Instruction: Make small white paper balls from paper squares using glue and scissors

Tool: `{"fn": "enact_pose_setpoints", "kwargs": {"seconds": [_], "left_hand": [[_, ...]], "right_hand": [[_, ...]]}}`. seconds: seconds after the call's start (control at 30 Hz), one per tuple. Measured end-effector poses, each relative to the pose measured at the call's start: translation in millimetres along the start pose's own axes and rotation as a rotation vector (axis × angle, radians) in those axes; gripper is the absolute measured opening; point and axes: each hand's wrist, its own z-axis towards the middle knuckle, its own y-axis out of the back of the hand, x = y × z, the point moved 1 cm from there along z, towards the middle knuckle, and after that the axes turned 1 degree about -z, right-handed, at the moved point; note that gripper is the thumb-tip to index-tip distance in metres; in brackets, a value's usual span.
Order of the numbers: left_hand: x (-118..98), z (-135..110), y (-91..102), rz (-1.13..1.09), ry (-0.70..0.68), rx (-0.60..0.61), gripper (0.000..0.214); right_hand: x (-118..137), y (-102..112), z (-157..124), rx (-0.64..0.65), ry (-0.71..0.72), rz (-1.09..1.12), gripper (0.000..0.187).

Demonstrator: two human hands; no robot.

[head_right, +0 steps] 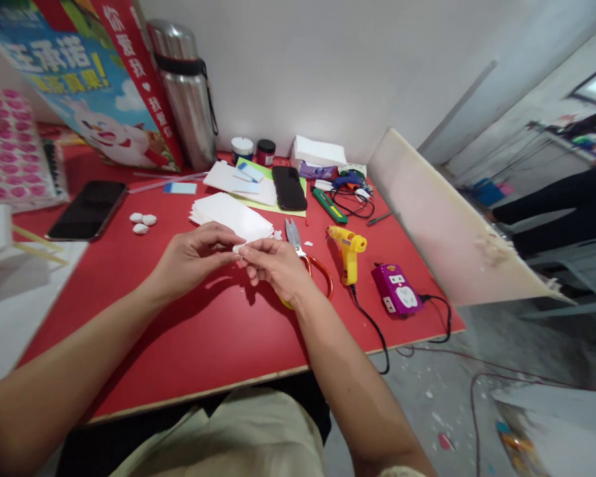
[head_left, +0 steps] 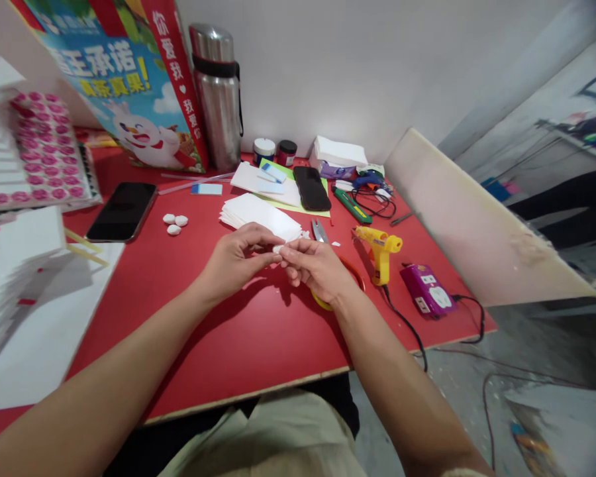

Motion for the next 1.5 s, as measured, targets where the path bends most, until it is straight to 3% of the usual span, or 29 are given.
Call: {"fn": "enact_pose_setpoints", "kwargs": {"seconds": [0.1, 0.27, 0.37, 0.47, 0.67, 0.9, 1.0, 1.07, 1.2, 1.27, 1.37, 1.5], "left_hand": [[2, -1, -0.3, 0.004, 0.035, -0.009, 0.016], [11, -1, -2.1, -0.487, 0.382, -0.084, 0.026], [15, 0, -2.9, -0.725, 0.515, -0.048, 0.024], [17, 1, -3.8, -0.844, 0.615, -0.008, 0.019], [18, -2, -1.2, -0.873, 0.689, 0.079, 0.019], [16, -2, 0.2, -0.780, 0.711, 0.152, 0.025], [13, 0, 2.7, -0.668, 0.636, 0.130, 0.030], [10, 3, 12.8, -0.476, 0.533, 0.031, 0.031], [2, 8, 57.8, 0.308, 0.184, -0.380, 0.023], [0, 9, 82.2, 0.692, 0.027, -0.452, 0.020], [6, 9, 108.0, 0.906, 0.002, -0.344, 0.022], [19, 8, 118.5, 0.981, 0.010, -0.189, 0.022]], "right_hand": [[0, -1, -1, -0.014, 0.008, -0.008, 0.038], [1, 1, -1, -0.091, 0.140, -0.112, 0.036], [1, 2, -2, -0.152, 0.265, -0.225, 0.030], [0, -1, -3, -0.122, 0.278, -0.318, 0.034], [3, -7, -6, -0.065, 0.301, -0.380, 0.024], [4, -7, -8, -0.010, 0.287, -0.395, 0.027], [3, -5, -7, -0.005, 0.260, -0.354, 0.031], [4, -3, -6, -0.038, 0.267, -0.323, 0.041], [4, -1, -5, -0.101, 0.325, -0.316, 0.047], [2, 0, -4, -0.093, 0.325, -0.320, 0.044], [0, 2, -3, -0.063, 0.293, -0.324, 0.043], [1, 1, -4, -0.056, 0.276, -0.321, 0.041]]}}
